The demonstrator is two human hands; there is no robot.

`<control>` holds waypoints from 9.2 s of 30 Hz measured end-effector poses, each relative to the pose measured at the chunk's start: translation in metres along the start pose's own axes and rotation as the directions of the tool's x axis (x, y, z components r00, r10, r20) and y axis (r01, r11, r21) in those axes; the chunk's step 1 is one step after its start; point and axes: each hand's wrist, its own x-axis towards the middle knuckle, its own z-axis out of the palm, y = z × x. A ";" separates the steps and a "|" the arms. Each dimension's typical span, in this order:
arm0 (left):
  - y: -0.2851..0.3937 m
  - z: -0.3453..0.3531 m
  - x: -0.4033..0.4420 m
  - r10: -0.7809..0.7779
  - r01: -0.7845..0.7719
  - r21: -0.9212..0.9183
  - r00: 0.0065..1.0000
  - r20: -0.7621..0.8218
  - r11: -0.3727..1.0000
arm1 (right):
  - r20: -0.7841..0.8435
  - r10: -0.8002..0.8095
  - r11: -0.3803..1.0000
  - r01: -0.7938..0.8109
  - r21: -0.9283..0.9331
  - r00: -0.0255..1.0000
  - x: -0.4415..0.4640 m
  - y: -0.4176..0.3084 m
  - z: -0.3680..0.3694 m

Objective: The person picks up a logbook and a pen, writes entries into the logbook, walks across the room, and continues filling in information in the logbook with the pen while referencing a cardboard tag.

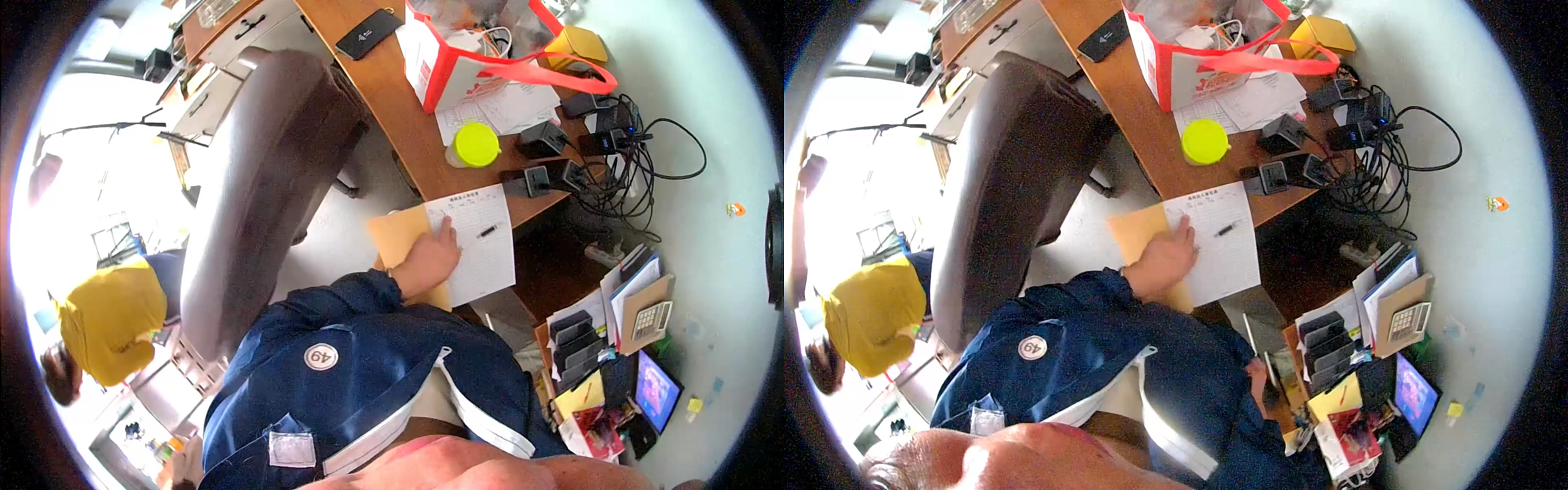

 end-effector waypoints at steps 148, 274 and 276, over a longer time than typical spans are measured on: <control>0.031 0.048 -0.011 -0.378 0.357 -0.124 0.874 -0.306 0.926 | -0.087 -0.948 0.317 0.923 -0.216 0.305 0.213 -0.413 0.124; 0.037 0.031 0.004 -0.362 0.330 -0.181 0.913 -0.187 0.926 | -0.223 -0.870 0.405 0.895 0.188 0.440 0.220 -0.412 0.103; 0.040 0.031 0.008 -0.339 0.326 -0.093 0.915 -0.220 0.941 | -0.101 -0.891 0.433 0.896 0.097 0.442 0.219 -0.418 0.096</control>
